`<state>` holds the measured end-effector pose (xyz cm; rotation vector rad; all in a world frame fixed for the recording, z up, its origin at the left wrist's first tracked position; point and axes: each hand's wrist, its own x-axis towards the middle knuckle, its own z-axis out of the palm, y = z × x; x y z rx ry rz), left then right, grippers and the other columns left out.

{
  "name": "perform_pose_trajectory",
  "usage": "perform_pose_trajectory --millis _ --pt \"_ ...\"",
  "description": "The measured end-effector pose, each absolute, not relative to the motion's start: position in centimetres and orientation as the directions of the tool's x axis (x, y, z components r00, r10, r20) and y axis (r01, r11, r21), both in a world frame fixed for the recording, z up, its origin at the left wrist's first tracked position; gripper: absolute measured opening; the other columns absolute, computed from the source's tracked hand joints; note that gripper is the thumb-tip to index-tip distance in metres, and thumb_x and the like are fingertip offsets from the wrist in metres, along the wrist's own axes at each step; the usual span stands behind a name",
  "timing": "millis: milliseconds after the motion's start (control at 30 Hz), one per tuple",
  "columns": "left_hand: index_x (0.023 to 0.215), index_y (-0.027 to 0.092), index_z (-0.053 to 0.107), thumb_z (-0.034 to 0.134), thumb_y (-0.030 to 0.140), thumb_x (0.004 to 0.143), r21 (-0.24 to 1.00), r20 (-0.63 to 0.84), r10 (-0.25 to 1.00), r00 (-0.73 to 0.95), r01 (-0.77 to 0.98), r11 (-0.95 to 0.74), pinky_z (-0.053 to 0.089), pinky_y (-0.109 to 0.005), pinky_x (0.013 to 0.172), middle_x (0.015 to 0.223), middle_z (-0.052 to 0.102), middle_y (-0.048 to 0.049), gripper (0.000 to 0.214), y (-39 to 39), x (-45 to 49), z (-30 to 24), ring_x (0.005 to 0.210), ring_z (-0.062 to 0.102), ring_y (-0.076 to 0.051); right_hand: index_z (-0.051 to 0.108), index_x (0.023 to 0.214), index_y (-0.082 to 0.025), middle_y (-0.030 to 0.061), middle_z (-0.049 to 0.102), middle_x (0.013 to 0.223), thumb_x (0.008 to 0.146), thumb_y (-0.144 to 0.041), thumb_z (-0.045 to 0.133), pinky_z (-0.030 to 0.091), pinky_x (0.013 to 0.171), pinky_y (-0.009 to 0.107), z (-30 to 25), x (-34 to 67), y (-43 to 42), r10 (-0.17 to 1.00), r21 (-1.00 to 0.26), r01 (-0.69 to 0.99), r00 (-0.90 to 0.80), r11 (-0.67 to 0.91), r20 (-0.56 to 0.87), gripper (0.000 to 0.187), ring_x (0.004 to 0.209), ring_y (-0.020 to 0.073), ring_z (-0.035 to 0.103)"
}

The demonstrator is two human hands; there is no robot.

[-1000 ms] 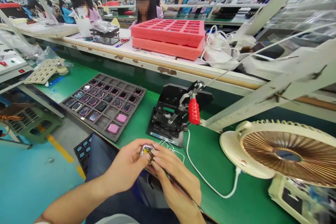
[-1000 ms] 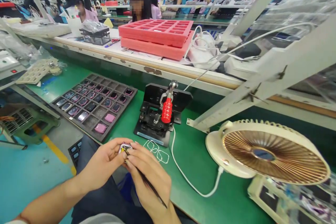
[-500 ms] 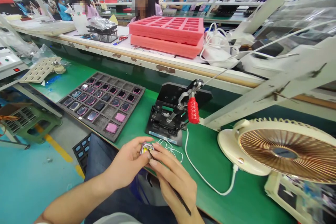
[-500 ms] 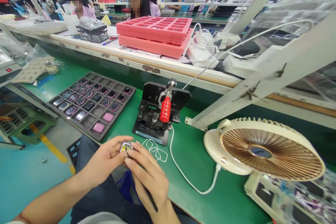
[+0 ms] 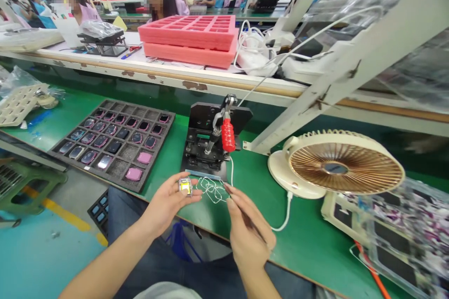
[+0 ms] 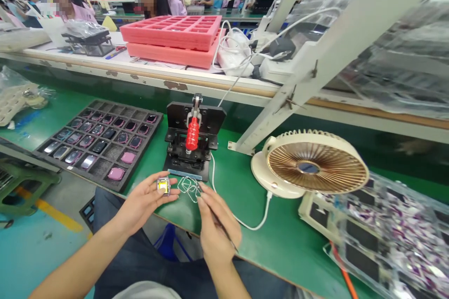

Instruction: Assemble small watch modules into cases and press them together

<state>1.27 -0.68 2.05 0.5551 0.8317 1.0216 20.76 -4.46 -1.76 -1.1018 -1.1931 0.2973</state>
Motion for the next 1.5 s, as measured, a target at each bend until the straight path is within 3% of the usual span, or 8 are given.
perform_pose_trajectory --millis 233,600,767,933,1500 --pt "0.142 0.02 0.061 0.088 0.034 0.089 0.803 -0.251 0.927 0.278 -0.474 0.36 0.055 -0.058 0.11 0.142 0.071 -0.0206 0.061 -1.5 1.5 2.8 0.119 0.075 -0.036 0.084 0.104 -0.024 0.007 0.082 0.109 0.097 -0.025 0.078 0.065 0.098 0.042 -1.6 24.0 -3.8 0.822 -0.784 0.52 0.242 0.338 0.515 0.009 0.098 0.0246 0.079" --pt "0.138 0.023 0.066 0.082 0.026 0.094 0.791 -0.195 0.914 0.355 -0.495 0.361 0.058 -0.056 0.108 0.144 0.071 -0.0188 0.047 -2.4 0.9 4.3 0.121 0.075 -0.036 0.081 0.103 -0.021 0.0087 0.08 0.107 0.099 -0.028 0.077 0.063 0.095 0.042 -2.4 23.8 -4.3 0.846 -0.842 0.447 0.281 0.302 0.453 0.009 0.098 0.024 0.077" --pt "0.142 0.026 0.066 0.082 0.013 0.09 0.773 -0.111 0.914 0.389 -0.544 0.326 0.058 -0.053 0.11 0.15 0.068 -0.0168 0.056 -2.9 0.4 4.4 0.127 0.073 -0.037 0.08 0.103 -0.024 0.0068 0.079 0.107 0.1 -0.027 0.076 0.061 0.095 0.04 -2.0 23.6 -4.8 0.846 -0.85 0.439 0.298 0.29 0.443 0.006 0.099 0.0228 0.075" --pt "0.146 0.027 0.065 0.079 0.011 0.091 0.762 -0.04 0.912 0.408 -0.579 0.292 0.056 -0.054 0.112 0.153 0.065 -0.0158 0.059 -3.2 0.1 4.4 0.13 0.071 -0.038 0.08 0.104 -0.026 0.0049 0.079 0.107 0.1 -0.025 0.076 0.059 0.094 0.039 -1.8 23.6 -4.8 0.851 -0.851 0.431 0.281 0.301 0.443 0.006 0.099 0.0222 0.075" --pt "0.143 0.026 0.068 0.077 0.01 0.092 0.742 -0.087 0.906 0.414 -0.58 0.336 0.057 -0.053 0.111 0.151 0.067 -0.0153 0.054 -3.0 -0.1 5.1 0.128 0.072 -0.038 0.08 0.105 -0.027 0.0048 0.079 0.108 0.1 -0.026 0.076 0.059 0.094 0.04 -1.9 23.8 -4.9 0.857 -0.856 0.425 0.281 0.293 0.432 0.007 0.099 0.0225 0.075"
